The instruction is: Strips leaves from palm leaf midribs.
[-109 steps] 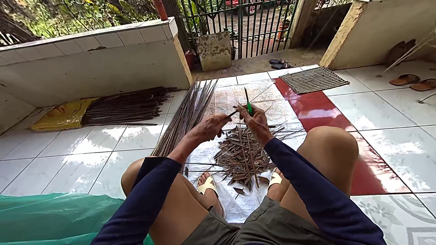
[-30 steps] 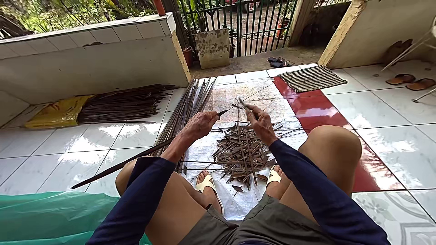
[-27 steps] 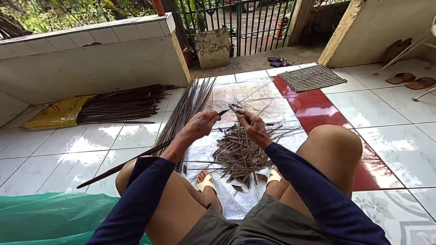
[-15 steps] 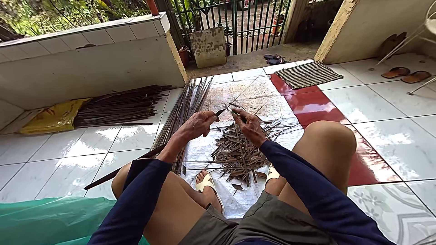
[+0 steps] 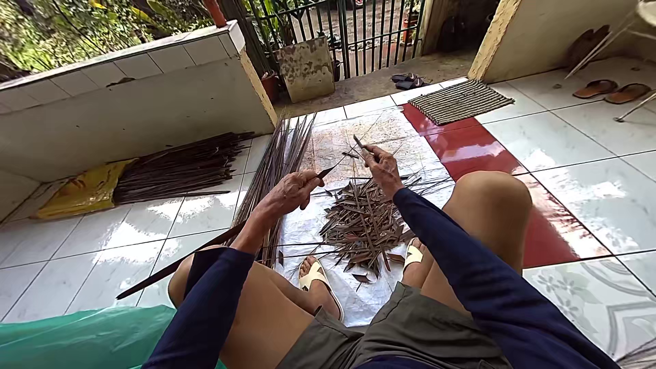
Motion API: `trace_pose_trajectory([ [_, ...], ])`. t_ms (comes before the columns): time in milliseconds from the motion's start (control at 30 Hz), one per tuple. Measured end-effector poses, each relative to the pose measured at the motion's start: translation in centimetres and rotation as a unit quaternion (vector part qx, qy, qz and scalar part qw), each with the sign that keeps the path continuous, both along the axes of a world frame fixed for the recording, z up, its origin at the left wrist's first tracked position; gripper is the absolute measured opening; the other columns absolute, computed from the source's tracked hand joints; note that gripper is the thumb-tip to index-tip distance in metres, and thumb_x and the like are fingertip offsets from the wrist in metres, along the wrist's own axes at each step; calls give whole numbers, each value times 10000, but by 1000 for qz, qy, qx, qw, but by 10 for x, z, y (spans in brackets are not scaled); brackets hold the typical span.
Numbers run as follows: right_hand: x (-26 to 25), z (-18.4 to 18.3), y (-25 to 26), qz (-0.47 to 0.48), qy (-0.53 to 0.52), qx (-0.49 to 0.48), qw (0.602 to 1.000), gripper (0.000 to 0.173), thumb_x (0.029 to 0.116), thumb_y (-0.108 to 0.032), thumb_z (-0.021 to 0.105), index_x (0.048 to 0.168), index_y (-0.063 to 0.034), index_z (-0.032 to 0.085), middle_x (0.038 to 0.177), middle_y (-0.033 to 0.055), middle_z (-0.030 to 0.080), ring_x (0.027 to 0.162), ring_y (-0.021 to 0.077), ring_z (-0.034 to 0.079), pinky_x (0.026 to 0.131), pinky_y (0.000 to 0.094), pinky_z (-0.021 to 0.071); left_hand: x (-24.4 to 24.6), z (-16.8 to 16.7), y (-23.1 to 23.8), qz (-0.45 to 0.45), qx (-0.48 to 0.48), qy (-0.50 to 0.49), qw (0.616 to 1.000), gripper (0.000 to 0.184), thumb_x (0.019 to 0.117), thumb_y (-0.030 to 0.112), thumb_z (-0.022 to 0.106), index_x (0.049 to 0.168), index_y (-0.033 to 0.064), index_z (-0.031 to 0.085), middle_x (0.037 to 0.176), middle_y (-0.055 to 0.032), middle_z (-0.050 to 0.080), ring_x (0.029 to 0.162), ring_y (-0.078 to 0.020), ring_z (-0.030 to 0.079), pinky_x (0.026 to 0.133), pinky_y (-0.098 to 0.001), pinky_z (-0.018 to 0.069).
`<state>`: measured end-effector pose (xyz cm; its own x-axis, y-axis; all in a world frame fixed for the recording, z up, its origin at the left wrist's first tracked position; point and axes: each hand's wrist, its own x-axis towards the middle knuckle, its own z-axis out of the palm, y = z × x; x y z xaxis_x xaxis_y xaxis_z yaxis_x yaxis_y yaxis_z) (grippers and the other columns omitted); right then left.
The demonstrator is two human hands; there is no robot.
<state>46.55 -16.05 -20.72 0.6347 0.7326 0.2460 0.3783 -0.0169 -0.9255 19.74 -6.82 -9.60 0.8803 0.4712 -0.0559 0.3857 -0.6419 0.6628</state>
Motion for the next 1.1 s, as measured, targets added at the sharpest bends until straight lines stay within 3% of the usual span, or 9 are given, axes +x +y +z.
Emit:
trace_pose_trajectory([
  [133, 6, 6, -7, -42, 8, 26, 999, 366, 1078, -370, 517, 1293, -133, 693, 788, 46, 646, 631, 172, 564, 631, 399, 496, -5, 4, -4, 43, 82, 38, 995, 316, 1121, 329, 434, 1144, 154, 696, 617, -57, 578, 467, -171, 539, 482, -341, 480],
  [233, -16, 19, -21, 24, -19, 18, 999, 370, 1075, -364, 513, 1311, -140, 688, 792, 48, 649, 639, 171, 575, 636, 401, 512, -2, -8, 6, 52, 232, 68, 969, 314, 1113, 361, 427, 1137, 162, 669, 749, -102, 647, 678, -297, 657, 628, -523, 535],
  [300, -33, 22, -26, 75, -33, 8, 997, 353, 1069, -346, 527, 1309, -148, 693, 783, 41, 647, 645, 162, 580, 642, 397, 515, 4, -16, 12, 51, 293, 80, 951, 312, 1110, 346, 427, 1178, 168, 675, 793, -127, 679, 760, -347, 693, 677, -568, 546],
  [500, -63, 24, -24, 129, -54, -28, 990, 335, 1073, -363, 530, 1300, -187, 703, 742, 19, 623, 596, 141, 542, 604, 370, 487, 11, -20, 9, 32, 360, 83, 929, 298, 1109, 304, 423, 1252, 179, 652, 732, -128, 664, 699, -360, 691, 635, -548, 547],
  [733, -62, 21, -22, 96, -85, -53, 990, 335, 1068, -397, 519, 1270, -221, 721, 847, 24, 696, 689, 162, 622, 681, 424, 526, 11, -20, 9, 25, 368, 101, 924, 310, 1112, 295, 403, 1277, 179, 639, 713, -132, 649, 682, -360, 682, 634, -542, 541],
  [967, -55, 17, -20, 40, -88, -62, 993, 353, 1071, -389, 504, 1292, -211, 715, 863, 52, 707, 722, 204, 646, 706, 472, 531, 12, -20, 10, 20, 367, 94, 925, 309, 1109, 292, 401, 1272, 185, 641, 709, -120, 647, 681, -348, 683, 629, -539, 541],
  [1100, -42, 15, -20, 48, -51, -51, 996, 356, 1070, -392, 518, 1299, -199, 711, 873, 38, 719, 745, 176, 667, 722, 437, 551, 10, -18, 10, 24, 359, 88, 929, 304, 1106, 305, 424, 1277, 200, 653, 724, -114, 655, 692, -338, 684, 632, -536, 539],
])
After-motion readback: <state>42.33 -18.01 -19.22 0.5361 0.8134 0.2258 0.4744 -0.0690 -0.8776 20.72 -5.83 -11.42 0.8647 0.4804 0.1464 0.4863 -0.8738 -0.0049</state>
